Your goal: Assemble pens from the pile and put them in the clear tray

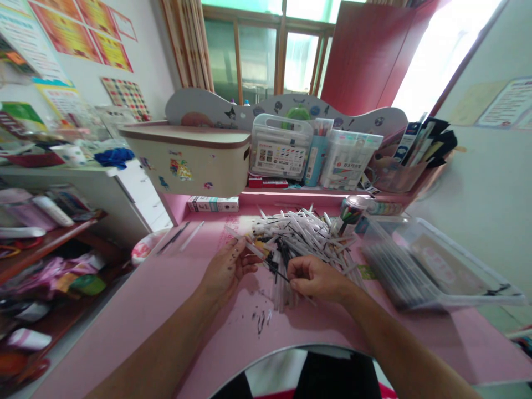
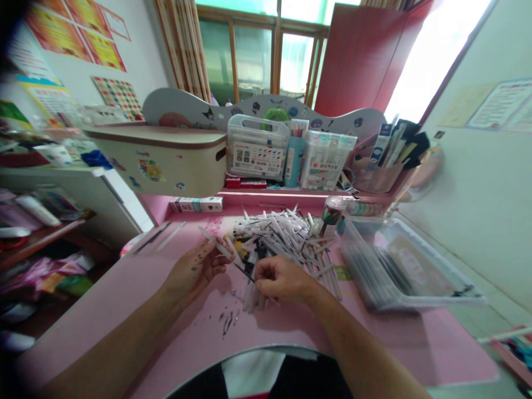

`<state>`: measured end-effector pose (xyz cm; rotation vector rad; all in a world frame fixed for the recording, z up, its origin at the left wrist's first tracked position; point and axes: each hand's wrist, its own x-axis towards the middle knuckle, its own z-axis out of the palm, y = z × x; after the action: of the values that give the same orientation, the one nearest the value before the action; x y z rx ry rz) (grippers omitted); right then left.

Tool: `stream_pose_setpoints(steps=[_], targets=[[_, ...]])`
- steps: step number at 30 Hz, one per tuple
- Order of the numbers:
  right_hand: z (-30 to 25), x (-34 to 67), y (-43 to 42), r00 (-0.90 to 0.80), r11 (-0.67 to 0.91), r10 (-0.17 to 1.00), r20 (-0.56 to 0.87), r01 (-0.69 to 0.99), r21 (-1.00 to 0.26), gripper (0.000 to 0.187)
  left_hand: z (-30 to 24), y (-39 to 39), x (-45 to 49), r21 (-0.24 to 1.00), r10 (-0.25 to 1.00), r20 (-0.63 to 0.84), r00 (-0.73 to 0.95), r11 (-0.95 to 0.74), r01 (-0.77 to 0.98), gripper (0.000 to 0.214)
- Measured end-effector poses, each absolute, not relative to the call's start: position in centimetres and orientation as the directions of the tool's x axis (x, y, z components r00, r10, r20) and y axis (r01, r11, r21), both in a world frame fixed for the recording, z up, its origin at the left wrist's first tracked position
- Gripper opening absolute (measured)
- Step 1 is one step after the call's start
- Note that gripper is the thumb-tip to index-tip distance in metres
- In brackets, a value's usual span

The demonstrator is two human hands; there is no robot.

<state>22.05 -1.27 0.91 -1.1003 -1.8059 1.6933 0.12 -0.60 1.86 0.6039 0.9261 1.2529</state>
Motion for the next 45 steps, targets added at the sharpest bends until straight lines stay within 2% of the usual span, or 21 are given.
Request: stream_pose_setpoints(steps=[5,10,13,17,20,22,24,26,28,31,35,40,45], targets=[[1.0,22.1,-1.3,-0.603,-0.084,0.772,-0.201,0.217,-0.973,0.01,1.6,-0.4,0.0,0.801,0.96,-0.279,0.022,0.246,-0.546,0.008],[0.9,22.0,-1.2,-0.593,-0.08,0.785,-0.178,0.189,-0.979,0.012,1.2,-0.6,0.0,0.872,0.982,-0.142,0.127,0.185,-0.454,0.022],[0.7,21.7,-1.2,-0.561,-0.103,0.815,-0.143,0.103,-0.989,0.019,0.9,-1.0,0.3,0.898,0.972,-0.1,0.211,0.179,-0.401,0.028],[0.4,20.7,-1.2,-0.477,-0.105,0.876,-0.067,-0.054,-0.993,0.035,0.7,-1.4,0.8,0.846,0.931,-0.206,0.302,0.324,-0.423,0.02],[0.4,20.5,-1.1,-0.442,-0.044,0.897,0.002,-0.094,-0.995,0.031,1.2,-1.3,0.7,0.722,0.897,-0.337,0.287,0.442,-0.533,0.006],[0.5,20.6,-0.9,-0.378,0.109,0.92,0.103,-0.007,-0.994,0.024,1.8,-0.9,0.3,0.623,0.893,-0.416,0.173,0.419,-0.661,0.019],[0.4,20.8,-0.6,-0.317,0.351,0.908,0.276,0.21,-0.913,0.016,2.4,-0.5,-0.2,0.562,0.9,-0.426,0.093,0.344,-0.752,0.027],[-0.1,20.9,-0.5,-0.334,0.534,0.844,0.42,0.447,-0.718,0.012,2.6,-0.2,-0.6,0.532,0.903,-0.425,0.064,0.306,-0.789,0.031],[-0.8,20.7,-0.4,-0.396,0.61,0.788,0.471,0.602,-0.515,0.018,2.5,0.0,-0.9,0.527,0.908,-0.415,0.059,0.293,-0.797,0.032],[-1.9,20.1,-0.3,-0.462,0.626,0.76,0.458,0.711,-0.32,0.029,2.1,0.0,-1.0,0.537,0.916,-0.395,0.074,0.296,-0.79,0.031],[-3.0,19.7,0.0,-0.469,0.584,0.778,0.418,0.784,-0.209,0.033,1.9,-0.1,-1.0,0.55,0.928,-0.364,0.083,0.286,-0.784,0.031],[-2.7,19.8,0.2,-0.416,0.52,0.821,0.391,0.828,-0.211,0.027,2.1,-0.1,-1.0,0.556,0.929,-0.364,0.072,0.279,-0.783,0.03],[-1.4,19.4,-0.5,-0.465,0.568,0.802,0.375,0.789,-0.234,0.019,2.2,-0.1,-0.9,0.558,0.926,-0.369,0.078,0.288,-0.778,0.029]])
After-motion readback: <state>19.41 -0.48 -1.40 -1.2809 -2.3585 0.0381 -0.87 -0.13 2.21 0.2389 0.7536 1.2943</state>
